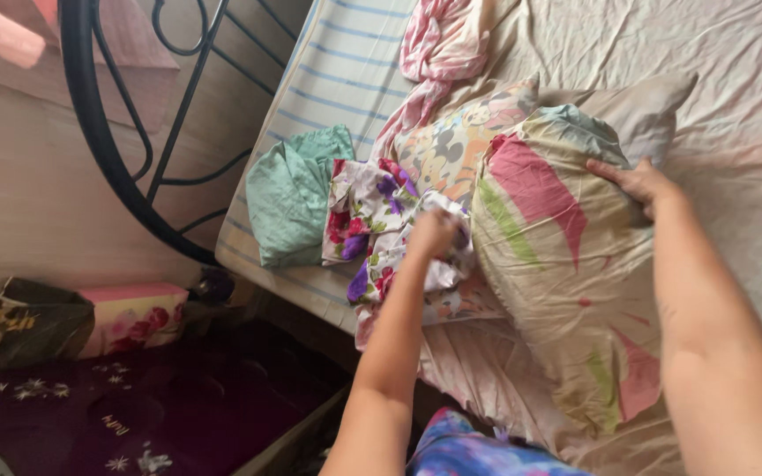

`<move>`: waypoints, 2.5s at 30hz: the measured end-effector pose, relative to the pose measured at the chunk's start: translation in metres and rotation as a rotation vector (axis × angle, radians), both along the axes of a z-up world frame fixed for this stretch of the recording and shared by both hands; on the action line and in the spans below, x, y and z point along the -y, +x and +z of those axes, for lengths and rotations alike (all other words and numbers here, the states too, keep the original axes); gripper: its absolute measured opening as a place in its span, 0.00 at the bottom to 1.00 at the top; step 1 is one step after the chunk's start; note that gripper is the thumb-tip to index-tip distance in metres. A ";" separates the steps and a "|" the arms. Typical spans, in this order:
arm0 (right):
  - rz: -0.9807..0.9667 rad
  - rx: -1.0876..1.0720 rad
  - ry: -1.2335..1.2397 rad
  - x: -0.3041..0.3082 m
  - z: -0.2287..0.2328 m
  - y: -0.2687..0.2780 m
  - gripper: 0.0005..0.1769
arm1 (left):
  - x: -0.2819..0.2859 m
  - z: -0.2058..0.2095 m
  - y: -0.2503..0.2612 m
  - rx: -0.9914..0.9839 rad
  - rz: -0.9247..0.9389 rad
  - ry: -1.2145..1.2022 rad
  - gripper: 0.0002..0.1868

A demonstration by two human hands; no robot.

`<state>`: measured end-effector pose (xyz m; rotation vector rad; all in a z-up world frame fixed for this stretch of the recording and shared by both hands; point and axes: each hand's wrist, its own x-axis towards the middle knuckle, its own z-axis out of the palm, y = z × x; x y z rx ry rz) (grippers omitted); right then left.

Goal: The person puts pillowcases on several pillows and folds linens on top of a bed.

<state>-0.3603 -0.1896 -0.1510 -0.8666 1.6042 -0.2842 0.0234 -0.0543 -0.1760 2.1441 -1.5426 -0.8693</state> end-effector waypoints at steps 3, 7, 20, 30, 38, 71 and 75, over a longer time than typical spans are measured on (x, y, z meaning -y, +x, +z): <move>0.218 -0.019 0.065 -0.004 0.021 -0.011 0.48 | 0.021 0.075 0.036 0.195 0.099 -0.124 0.22; 0.480 -0.108 -0.257 0.003 0.021 -0.023 0.42 | 0.022 0.170 0.056 -0.179 0.151 -0.235 0.14; 0.458 -0.097 -0.083 -0.043 0.020 0.011 0.48 | 0.001 0.107 0.067 0.250 0.264 -0.092 0.21; 0.764 0.326 -0.651 -0.066 0.172 -0.029 0.62 | 0.044 0.035 0.081 -0.704 0.182 -0.390 0.20; 1.337 0.262 -0.522 -0.102 0.191 0.111 0.74 | 0.013 0.179 -0.026 -0.468 -0.420 -0.192 0.19; 0.450 0.094 -0.720 -0.093 0.145 0.041 0.58 | -0.029 0.180 0.042 -0.509 -0.253 -0.040 0.17; 0.480 -0.009 -0.801 -0.099 0.138 0.036 0.49 | -0.020 0.195 0.038 0.388 0.136 -0.686 0.20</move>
